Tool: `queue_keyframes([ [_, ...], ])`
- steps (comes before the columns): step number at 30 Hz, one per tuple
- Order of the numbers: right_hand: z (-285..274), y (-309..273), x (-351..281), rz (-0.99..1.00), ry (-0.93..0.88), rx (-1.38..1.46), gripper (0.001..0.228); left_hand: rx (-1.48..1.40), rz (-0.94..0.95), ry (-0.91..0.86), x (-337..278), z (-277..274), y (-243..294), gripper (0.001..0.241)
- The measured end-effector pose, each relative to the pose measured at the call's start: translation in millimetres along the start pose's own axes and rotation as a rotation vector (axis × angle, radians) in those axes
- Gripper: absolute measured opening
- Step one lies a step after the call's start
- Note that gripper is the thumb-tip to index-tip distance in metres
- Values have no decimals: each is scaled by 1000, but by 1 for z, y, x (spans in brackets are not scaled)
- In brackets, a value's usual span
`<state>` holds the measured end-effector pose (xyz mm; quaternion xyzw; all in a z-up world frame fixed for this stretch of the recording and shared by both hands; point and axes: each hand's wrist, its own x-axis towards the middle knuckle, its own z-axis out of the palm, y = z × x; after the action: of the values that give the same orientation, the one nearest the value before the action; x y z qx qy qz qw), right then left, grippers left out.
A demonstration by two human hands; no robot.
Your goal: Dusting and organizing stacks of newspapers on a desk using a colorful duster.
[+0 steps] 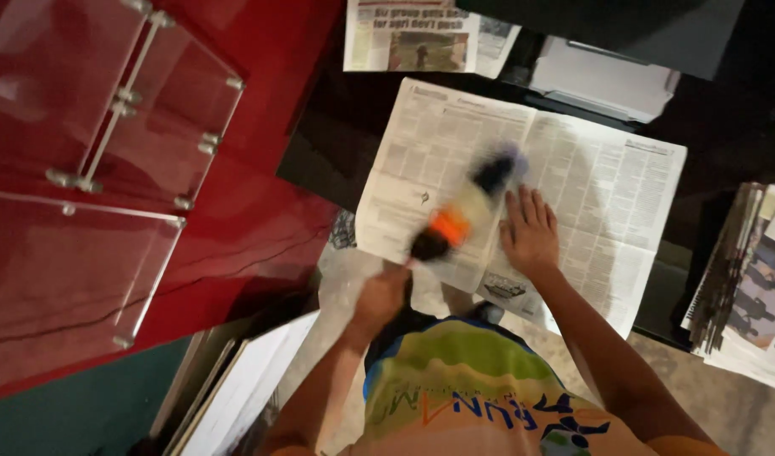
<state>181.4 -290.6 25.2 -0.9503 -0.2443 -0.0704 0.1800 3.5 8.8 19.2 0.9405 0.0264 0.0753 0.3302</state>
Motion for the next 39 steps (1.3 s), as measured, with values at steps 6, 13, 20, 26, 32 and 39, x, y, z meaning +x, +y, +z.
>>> queue_keyframes([
  [6,-3,-1,3,45,-48,-25,60,-91,-54,216,-49,41,-61,27],
  [13,-2,0,3,14,-49,-14,63,-126,-10,374,-84,52,-76,16],
  [20,-3,-4,-1,28,-83,-19,63,-137,93,55,-107,53,-91,31],
  [26,2,3,-1,2,-43,-28,61,-363,-384,332,-127,75,-121,36],
  [32,0,-2,0,1,-28,-26,61,-719,-492,290,-77,77,-92,28],
  [39,3,2,1,-11,13,-38,61,42,188,61,20,27,-14,36],
])
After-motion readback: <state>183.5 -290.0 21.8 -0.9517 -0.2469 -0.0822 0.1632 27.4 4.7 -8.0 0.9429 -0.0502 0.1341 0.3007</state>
